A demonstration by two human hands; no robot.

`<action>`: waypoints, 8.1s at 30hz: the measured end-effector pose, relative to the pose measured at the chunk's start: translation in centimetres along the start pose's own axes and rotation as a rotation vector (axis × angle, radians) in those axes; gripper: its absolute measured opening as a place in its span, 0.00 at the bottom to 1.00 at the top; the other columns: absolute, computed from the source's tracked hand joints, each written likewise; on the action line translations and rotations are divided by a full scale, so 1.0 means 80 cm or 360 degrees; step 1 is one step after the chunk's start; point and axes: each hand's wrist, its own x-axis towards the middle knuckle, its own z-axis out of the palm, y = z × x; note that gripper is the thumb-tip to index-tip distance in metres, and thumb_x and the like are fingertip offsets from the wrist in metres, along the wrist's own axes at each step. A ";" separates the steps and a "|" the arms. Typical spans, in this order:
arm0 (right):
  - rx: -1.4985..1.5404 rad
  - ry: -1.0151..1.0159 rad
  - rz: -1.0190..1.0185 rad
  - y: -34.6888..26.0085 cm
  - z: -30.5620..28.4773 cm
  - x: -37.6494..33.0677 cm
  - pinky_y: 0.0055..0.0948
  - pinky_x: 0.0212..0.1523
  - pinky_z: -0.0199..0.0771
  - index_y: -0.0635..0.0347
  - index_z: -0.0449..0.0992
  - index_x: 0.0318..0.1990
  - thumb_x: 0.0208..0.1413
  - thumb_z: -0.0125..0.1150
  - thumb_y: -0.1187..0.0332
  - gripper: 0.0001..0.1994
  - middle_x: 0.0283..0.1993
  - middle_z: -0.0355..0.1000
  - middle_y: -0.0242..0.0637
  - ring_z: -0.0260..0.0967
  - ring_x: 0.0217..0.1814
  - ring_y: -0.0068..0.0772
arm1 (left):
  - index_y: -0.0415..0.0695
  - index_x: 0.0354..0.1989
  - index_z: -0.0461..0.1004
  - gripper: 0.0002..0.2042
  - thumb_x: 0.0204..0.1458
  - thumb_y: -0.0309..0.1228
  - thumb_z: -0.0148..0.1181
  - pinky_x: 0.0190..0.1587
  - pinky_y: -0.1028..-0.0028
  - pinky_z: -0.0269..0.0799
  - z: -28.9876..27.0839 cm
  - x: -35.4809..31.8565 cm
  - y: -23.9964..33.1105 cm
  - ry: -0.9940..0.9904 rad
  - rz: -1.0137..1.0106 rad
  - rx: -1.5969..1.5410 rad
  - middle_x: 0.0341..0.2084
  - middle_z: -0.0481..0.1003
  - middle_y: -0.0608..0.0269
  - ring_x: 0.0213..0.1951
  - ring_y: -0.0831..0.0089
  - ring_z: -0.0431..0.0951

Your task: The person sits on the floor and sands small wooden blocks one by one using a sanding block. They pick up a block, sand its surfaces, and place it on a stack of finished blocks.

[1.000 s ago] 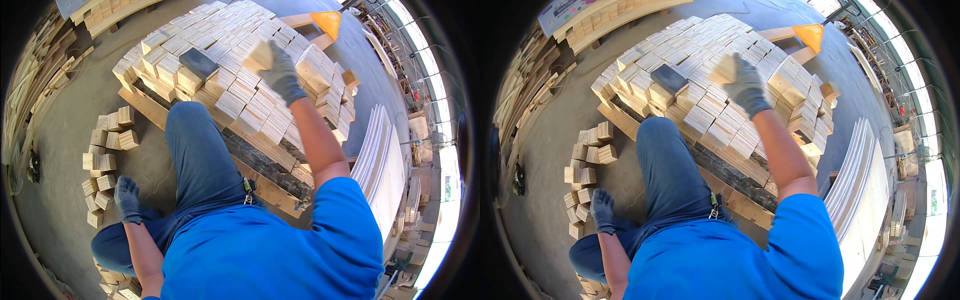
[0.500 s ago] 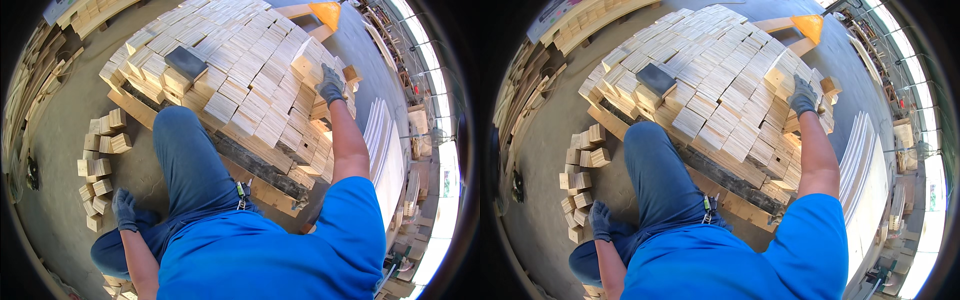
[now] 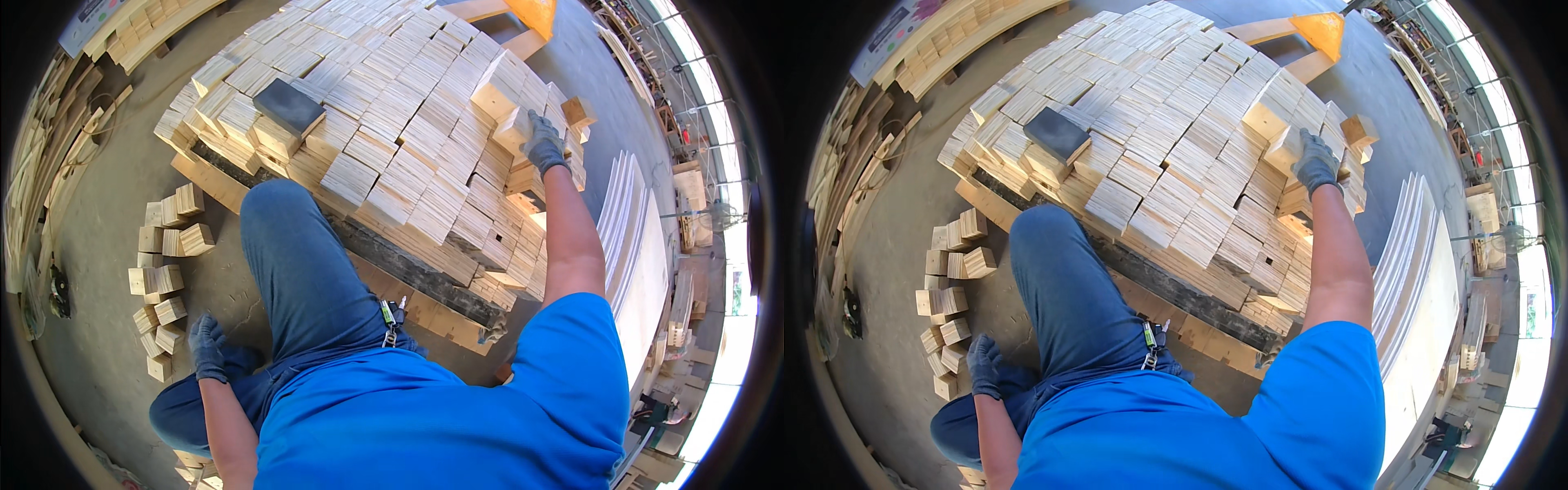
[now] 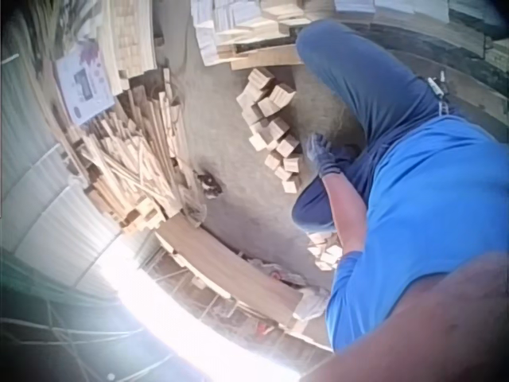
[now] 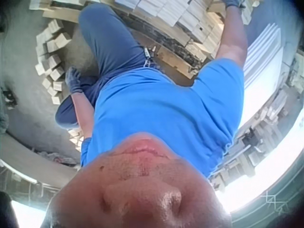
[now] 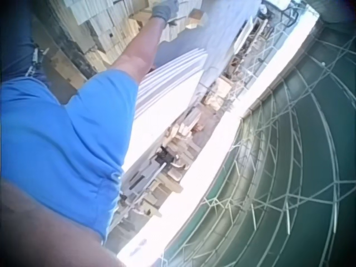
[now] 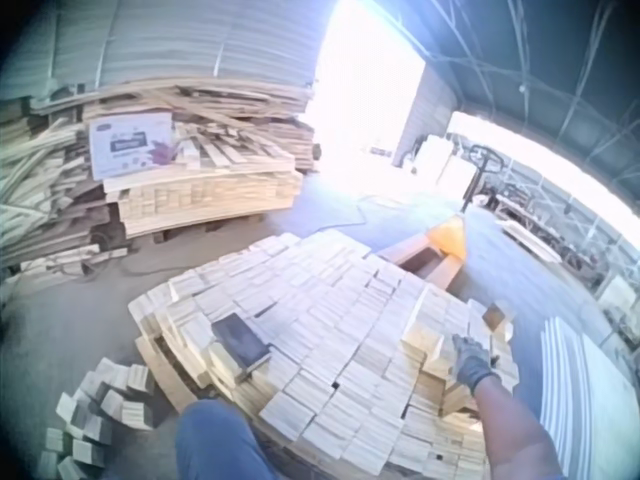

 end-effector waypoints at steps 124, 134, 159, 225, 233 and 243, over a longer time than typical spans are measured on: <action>0.2229 -0.1650 -0.1857 -0.631 -0.036 -0.511 0.31 0.57 0.77 0.65 0.70 0.66 0.61 0.72 0.55 0.32 0.56 0.79 0.45 0.77 0.57 0.31 | 0.50 0.69 0.70 0.33 0.55 0.44 0.69 0.51 0.74 0.68 0.016 -0.154 0.103 -0.0105 0.0340 -0.0415 0.53 0.78 0.71 0.51 0.77 0.75; 0.2252 -0.1871 -0.1455 -0.624 -0.035 -0.507 0.28 0.53 0.76 0.66 0.75 0.61 0.62 0.72 0.53 0.29 0.50 0.80 0.39 0.75 0.49 0.25 | 0.53 0.72 0.67 0.30 0.66 0.55 0.54 0.54 0.62 0.73 -0.002 -0.122 0.070 -0.0253 0.0374 -0.0840 0.60 0.75 0.64 0.58 0.66 0.74; 0.1520 -0.0725 -0.1590 -0.623 -0.141 -0.388 0.37 0.60 0.75 0.65 0.77 0.59 0.61 0.67 0.56 0.25 0.57 0.76 0.49 0.76 0.58 0.41 | 0.36 0.67 0.65 0.30 0.59 0.31 0.68 0.66 0.60 0.75 0.007 -0.071 0.104 -0.0532 0.0319 -0.1868 0.59 0.73 0.50 0.61 0.59 0.75; 0.1775 0.0134 -0.2137 -0.715 -0.117 -0.536 0.54 0.62 0.72 0.55 0.68 0.70 0.58 0.70 0.57 0.33 0.65 0.66 0.64 0.68 0.62 0.69 | 0.43 0.68 0.68 0.29 0.64 0.48 0.59 0.65 0.53 0.74 0.013 -0.083 0.110 -0.0712 0.0351 -0.2177 0.58 0.76 0.53 0.59 0.55 0.78; 0.1788 -0.0068 -0.2259 -0.689 -0.111 -0.553 0.49 0.62 0.73 0.64 0.67 0.70 0.60 0.70 0.58 0.34 0.62 0.68 0.65 0.70 0.61 0.68 | 0.44 0.67 0.68 0.30 0.63 0.52 0.57 0.62 0.52 0.77 0.006 -0.063 0.093 -0.0612 0.0437 -0.2226 0.57 0.76 0.50 0.56 0.54 0.79; 0.1743 -0.0023 -0.2088 -0.718 -0.112 -0.523 0.52 0.61 0.73 0.59 0.70 0.68 0.59 0.70 0.57 0.32 0.62 0.69 0.63 0.70 0.61 0.67 | 0.45 0.70 0.66 0.34 0.61 0.54 0.59 0.63 0.52 0.74 0.014 -0.070 0.098 -0.0614 0.0291 -0.2052 0.59 0.75 0.53 0.58 0.55 0.77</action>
